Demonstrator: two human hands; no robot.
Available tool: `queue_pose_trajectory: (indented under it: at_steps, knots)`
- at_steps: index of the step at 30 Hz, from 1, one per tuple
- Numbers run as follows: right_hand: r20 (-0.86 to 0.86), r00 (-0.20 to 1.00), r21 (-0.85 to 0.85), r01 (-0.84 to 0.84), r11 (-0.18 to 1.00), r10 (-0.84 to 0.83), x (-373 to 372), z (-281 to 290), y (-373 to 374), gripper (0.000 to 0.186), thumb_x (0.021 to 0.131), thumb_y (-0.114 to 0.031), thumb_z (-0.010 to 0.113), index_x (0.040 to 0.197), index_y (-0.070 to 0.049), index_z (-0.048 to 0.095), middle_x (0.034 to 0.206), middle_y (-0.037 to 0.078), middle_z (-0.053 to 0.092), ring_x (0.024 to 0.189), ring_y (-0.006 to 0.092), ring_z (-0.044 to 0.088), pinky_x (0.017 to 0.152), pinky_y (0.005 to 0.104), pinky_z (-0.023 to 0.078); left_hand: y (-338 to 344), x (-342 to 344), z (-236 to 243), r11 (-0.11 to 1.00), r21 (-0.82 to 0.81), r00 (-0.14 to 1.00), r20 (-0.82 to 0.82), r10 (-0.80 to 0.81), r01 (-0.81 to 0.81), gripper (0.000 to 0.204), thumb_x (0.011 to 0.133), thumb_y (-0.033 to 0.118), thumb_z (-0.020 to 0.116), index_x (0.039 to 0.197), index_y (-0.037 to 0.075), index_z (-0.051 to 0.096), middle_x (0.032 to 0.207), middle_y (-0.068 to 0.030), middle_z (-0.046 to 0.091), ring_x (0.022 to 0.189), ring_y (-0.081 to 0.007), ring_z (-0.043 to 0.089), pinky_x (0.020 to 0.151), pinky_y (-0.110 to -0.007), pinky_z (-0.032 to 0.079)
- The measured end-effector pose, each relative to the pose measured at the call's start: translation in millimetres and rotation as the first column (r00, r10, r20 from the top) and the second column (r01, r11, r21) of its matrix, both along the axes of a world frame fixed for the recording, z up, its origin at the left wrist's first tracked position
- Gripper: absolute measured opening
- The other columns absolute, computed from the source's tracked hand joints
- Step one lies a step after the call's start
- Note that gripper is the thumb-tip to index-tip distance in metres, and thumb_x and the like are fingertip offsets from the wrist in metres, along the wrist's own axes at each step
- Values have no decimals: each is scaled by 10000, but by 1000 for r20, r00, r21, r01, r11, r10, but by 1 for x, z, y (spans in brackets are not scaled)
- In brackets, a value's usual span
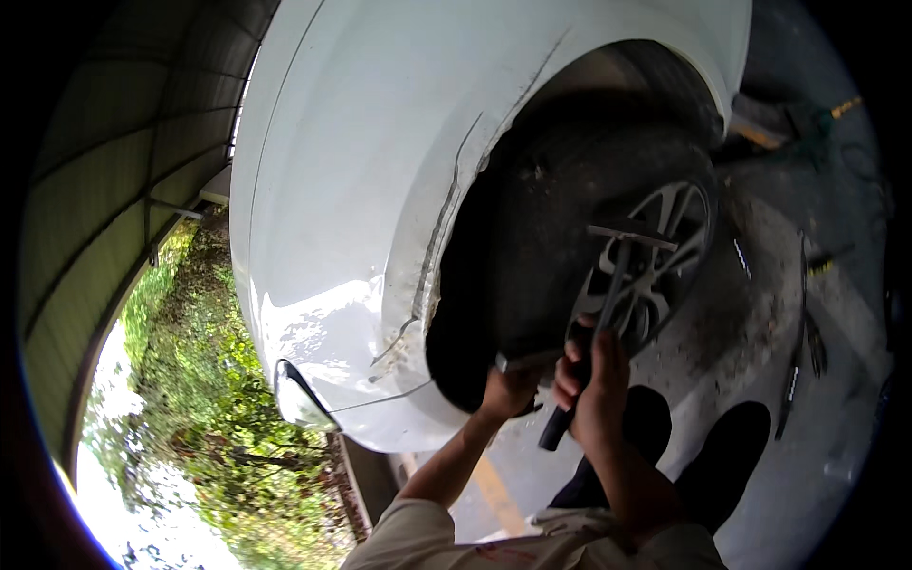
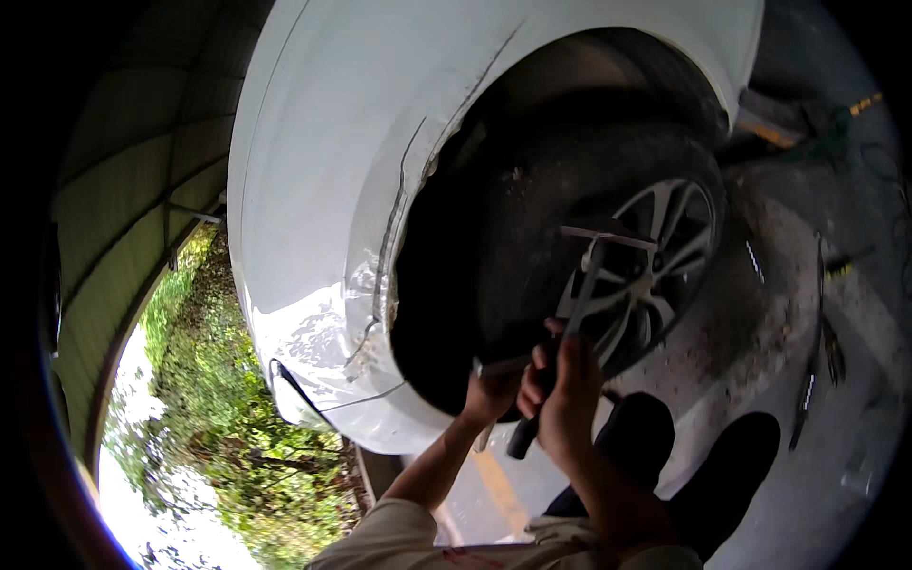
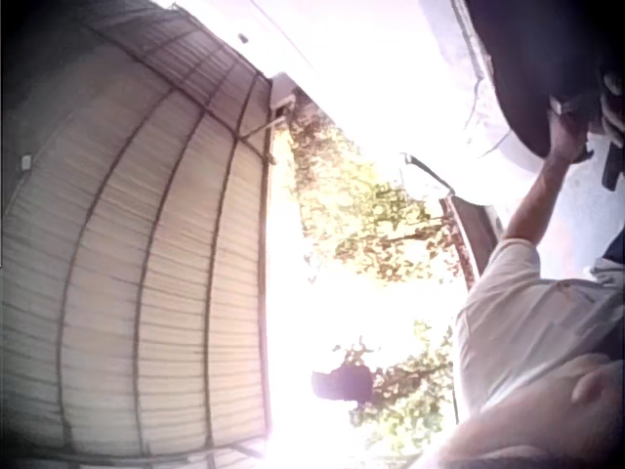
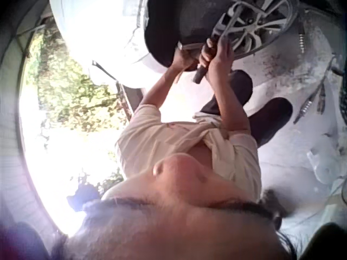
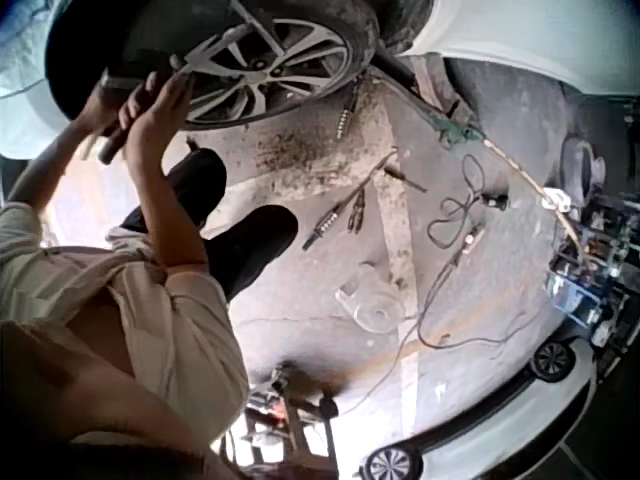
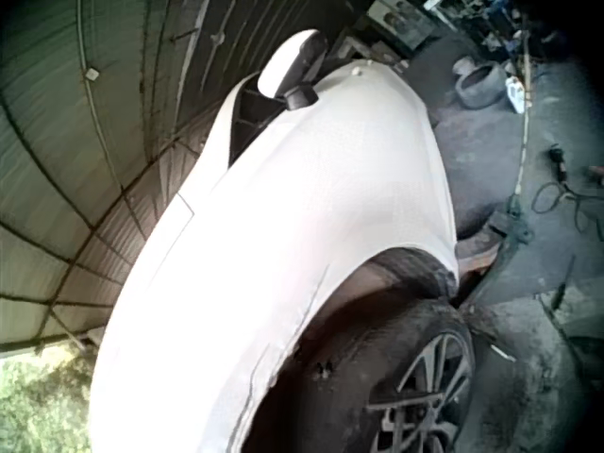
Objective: The person uses a hammer and a metal bar to repeatedly strike and pry the front bumper of a white car, attempting to push a dent back into place. The person works on the area above the front wheel, using the tire as a fulcrum for the metal bar.
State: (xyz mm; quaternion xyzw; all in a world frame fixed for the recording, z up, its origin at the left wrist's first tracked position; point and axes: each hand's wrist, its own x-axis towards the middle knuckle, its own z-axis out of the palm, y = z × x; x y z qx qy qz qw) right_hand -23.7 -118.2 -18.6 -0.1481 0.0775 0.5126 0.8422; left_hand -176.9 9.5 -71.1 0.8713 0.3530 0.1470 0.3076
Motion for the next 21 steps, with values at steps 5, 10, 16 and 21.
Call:
queue_pose_trajectory:
  at_steps: [5,10,16,21]
  knots:
    - [-209,922,2,-334,943,327,-20,38,-61,320,990,-423,419,1059,-117,483,603,-8,373,424,75,330,366,226,270,-42,-11,44,982,-185,900,-421,-118,42,214,914,221,543,992,33,608,852,-167,646,829,-281,636,694,-388,486]
    - [-388,912,-23,-156,987,135,-58,101,-68,367,1004,-461,368,820,-147,415,526,-14,321,377,92,290,336,239,251,-50,-132,56,829,-526,370,-744,-556,188,383,882,304,573,1183,67,567,1118,-173,639,1075,-275,598,913,-365,455]
    - [-335,883,82,-319,944,328,-81,140,-39,362,1014,-428,373,771,-160,376,515,-44,315,372,61,286,333,244,227,-28,-271,63,892,-452,170,-878,-447,11,382,863,340,568,1080,28,610,1041,-210,652,1010,-346,615,873,-414,480]
    - [-358,909,-20,-237,971,214,-66,122,-50,405,988,-497,399,783,-148,387,529,-36,308,388,75,284,339,253,246,-13,-309,91,863,-501,214,-838,-503,66,392,848,355,574,916,-22,651,924,-267,651,907,-429,624,802,-484,503]
